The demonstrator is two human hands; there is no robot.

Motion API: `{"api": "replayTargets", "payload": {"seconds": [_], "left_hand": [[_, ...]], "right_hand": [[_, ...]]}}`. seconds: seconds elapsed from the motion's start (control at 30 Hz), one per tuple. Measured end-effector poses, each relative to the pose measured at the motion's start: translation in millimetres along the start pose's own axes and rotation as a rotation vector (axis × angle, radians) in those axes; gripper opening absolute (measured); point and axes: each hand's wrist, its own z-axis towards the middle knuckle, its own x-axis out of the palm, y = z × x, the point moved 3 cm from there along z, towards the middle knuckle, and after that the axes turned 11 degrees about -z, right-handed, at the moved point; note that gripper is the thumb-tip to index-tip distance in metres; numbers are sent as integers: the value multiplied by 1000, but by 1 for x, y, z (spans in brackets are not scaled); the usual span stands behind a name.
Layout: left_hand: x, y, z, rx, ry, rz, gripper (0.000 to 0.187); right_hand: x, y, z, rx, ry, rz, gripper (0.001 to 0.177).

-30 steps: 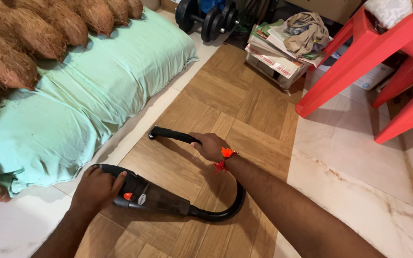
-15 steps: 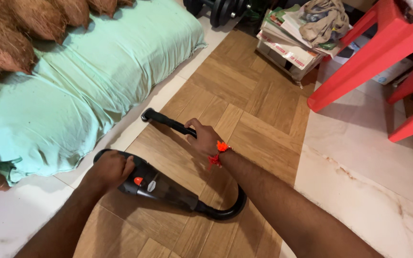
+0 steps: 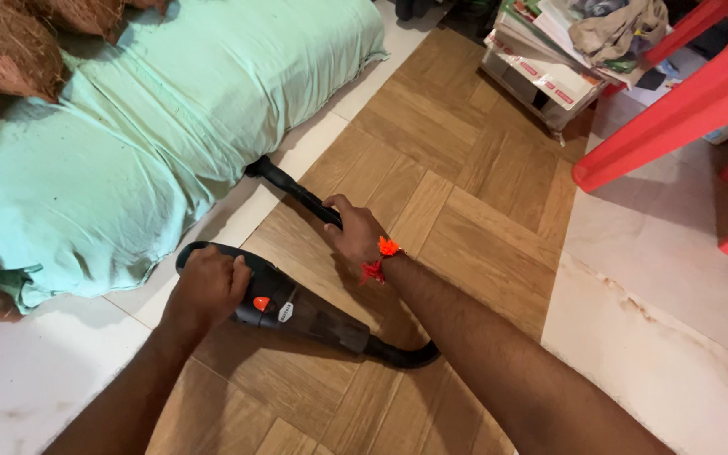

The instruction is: The person uses a handheld vacuum cleaner to clean the floor area beneath a wooden shelf and along the edge of a mattress. The person moves the vacuum nozzle back and forth across the wooden floor and white tiles, focusing on the gap between the furniture and the floor.

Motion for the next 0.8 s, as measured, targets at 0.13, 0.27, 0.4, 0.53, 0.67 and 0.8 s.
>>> {"api": "replayTargets", "payload": {"seconds": [0.13,0.27,0.4,0.53,0.67,0.8], "left_hand": [[-2,-1,-5,-14,-63,-48,43],[-3,-3,-7,-38,-82,-65,41],[-5,-5,-8,-37,-93,-64,39],[-8,-4,-11,-33,-84,-95,39],[-8,-3,-13,-30,-87,-86,38],[-4,-1,-13,-35,-69,-45,39]], "right_hand": [[8,-4,5,-95,-89,-8,44],[20,-11,12,-122,-90,-18,44],[25,-7,10,-195,-103,-50,43],[16,-5,4,-96,-77,-47,44],[-1,-12,1,-112,-121,-26,47],[-11,-27,-10,-91,-127,-10,48]]}}
